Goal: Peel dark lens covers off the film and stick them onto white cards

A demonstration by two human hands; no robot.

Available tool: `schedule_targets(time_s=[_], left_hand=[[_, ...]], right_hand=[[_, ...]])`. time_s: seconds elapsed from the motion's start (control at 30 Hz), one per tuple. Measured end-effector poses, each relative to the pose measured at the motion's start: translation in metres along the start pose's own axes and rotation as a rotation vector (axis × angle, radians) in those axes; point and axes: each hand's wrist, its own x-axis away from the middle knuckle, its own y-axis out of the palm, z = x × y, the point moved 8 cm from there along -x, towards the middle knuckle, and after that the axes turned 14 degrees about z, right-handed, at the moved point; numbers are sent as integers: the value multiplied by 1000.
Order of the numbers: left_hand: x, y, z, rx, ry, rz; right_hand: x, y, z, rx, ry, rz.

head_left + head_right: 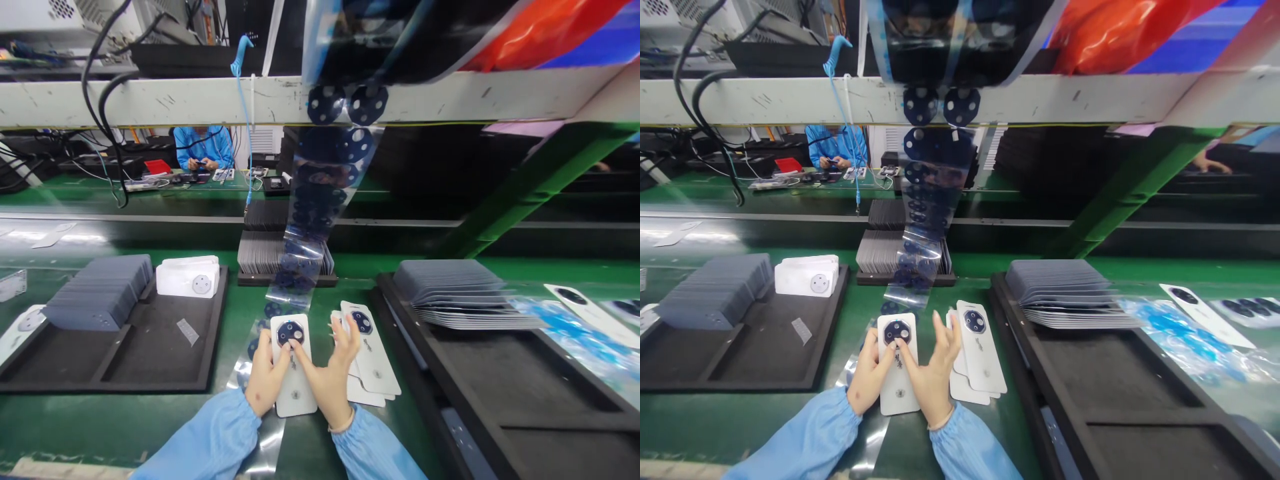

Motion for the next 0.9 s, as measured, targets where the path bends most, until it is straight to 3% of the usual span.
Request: schedule_targets(time_s=[0.07,0.17,0.23,0.37,0.53,0.8,0.9], left_hand=[[0,2,-1,20,-27,-17],[3,7,2,18,-46,-70],[5,9,6,-41,-14,-91],[8,11,10,-145,26,-125],[7,15,4,-44,-21,-188],[-5,2,3,-15,41,-54],[-4,3,5,-25,63,-63]], right_hand=[[0,6,11,-90,148,-49],[8,26,22,-234,388,-294],[14,34,22,-282,462,-399],[16,35,24,-304,536,-408],[15,35,27,-371,598,-396],[21,46,14,-504,691,-564],[22,48,16,-490,717,-547]])
